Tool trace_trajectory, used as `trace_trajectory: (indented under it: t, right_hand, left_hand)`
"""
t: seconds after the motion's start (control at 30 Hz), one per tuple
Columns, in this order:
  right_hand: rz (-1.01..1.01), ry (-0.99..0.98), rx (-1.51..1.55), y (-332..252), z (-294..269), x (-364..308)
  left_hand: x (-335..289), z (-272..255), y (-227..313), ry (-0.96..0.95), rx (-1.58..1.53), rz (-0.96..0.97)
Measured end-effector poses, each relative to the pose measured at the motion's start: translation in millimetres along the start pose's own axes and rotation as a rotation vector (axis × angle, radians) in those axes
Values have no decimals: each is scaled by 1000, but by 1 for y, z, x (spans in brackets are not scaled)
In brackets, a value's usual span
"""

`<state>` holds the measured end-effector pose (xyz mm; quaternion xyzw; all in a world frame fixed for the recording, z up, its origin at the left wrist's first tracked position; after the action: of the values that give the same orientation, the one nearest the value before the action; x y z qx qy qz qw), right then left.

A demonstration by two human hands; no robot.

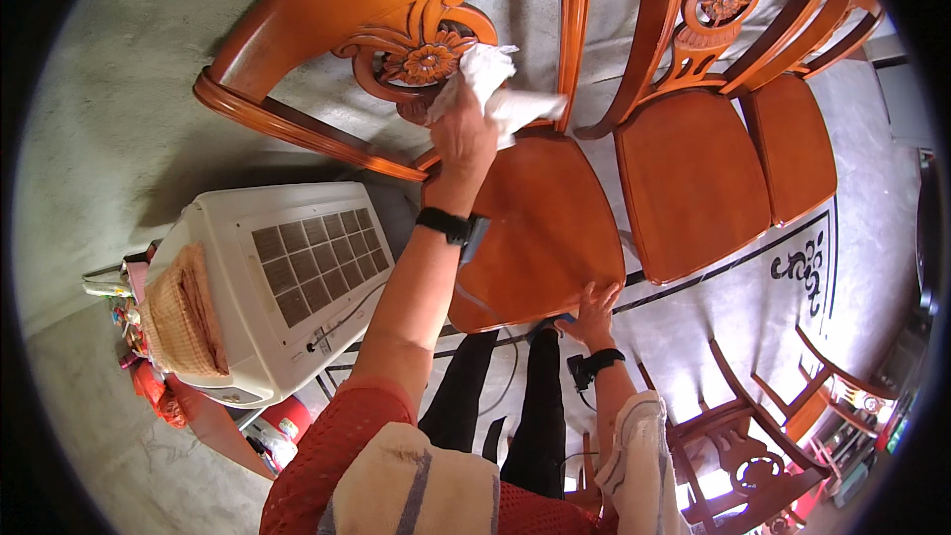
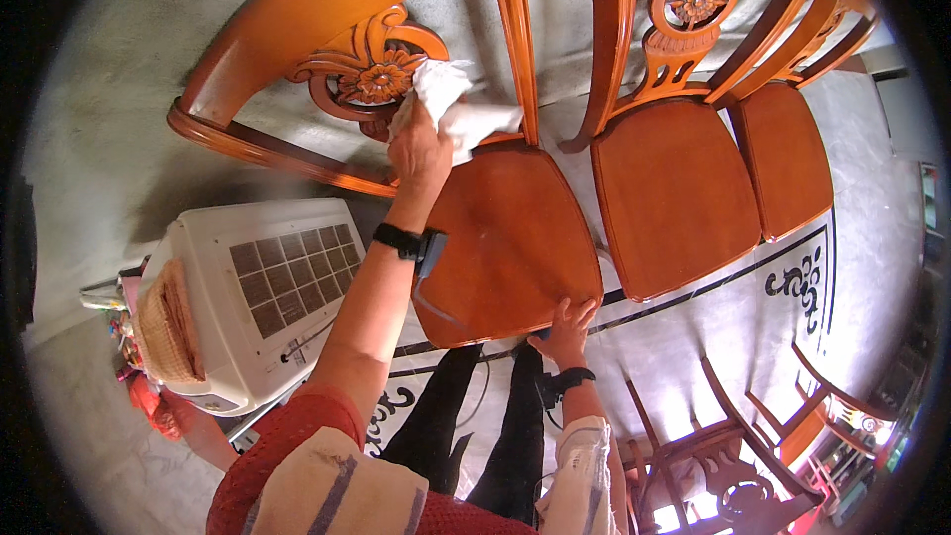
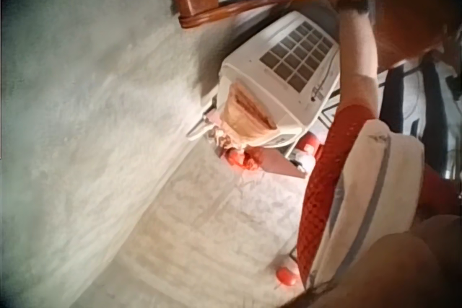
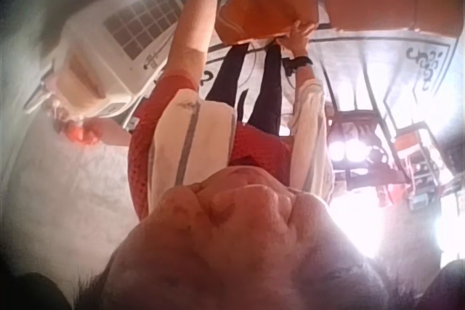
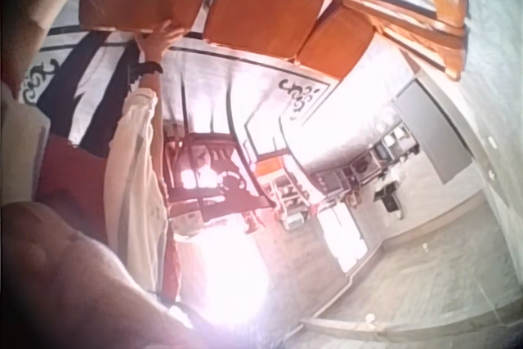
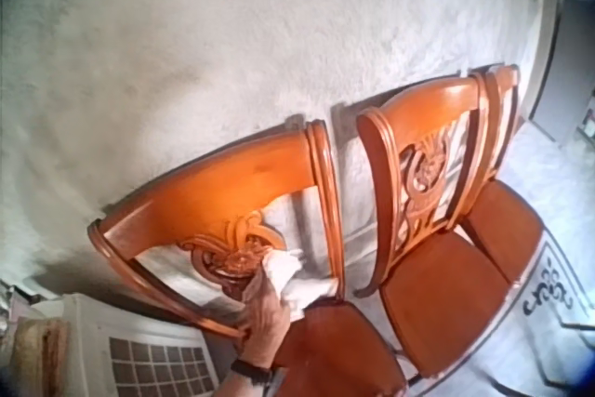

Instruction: The person wipes the seats and backrests of several wooden chairs using a white cloth.

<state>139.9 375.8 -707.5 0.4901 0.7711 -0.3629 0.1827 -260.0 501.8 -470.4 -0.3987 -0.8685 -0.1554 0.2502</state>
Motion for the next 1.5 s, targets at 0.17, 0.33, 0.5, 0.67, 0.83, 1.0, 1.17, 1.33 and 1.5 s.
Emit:
trace_trajectory:
  t: [0.17,0.33,0.5,0.67,0.83,1.0,1.17,1.33,1.5]
  right_hand:
    - [53,-64,33,-1,-3,1]
    - [57,-47,0,-9,-5,2]
    - [51,-27,-4,-3,-5,1]
    - [13,-30,-7,-7,-4,0]
    - [24,-51,-17,-4,-1,2]
    - [17,-40,-22,0,0,2]
    - [0,-16,-20,-5,-1,0]
    - [-1,17,16,-1,-3,1]
    - [-27,12,33,-3,0,0]
  left_hand:
    - [-18,2,-29,-301,202,190]
    - [-4,29,-27,-284,-212,-106]
    - [-15,13,-8,-226,-626,27]
    - [-94,7,-62,-446,-663,-152]
    - [-86,-30,-119,-166,-946,-589]
    - [-8,-78,-97,-57,-172,-191]
    - [-16,-39,-93,-180,211,69]
    - [4,-69,-88,-121,96,7]
    - [3,-46,-91,-165,178,146]
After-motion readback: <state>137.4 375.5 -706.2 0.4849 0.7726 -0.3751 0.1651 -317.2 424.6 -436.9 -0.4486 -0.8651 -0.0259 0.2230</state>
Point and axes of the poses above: each hand's wrist, its own x-axis towards the middle knuckle, its own z-axis out of the palm, y = z × x, the point moved 7 cm from there along x, towards the middle knuckle, and after that the axes turned 14 degrees about x, right-handed, at the moved point
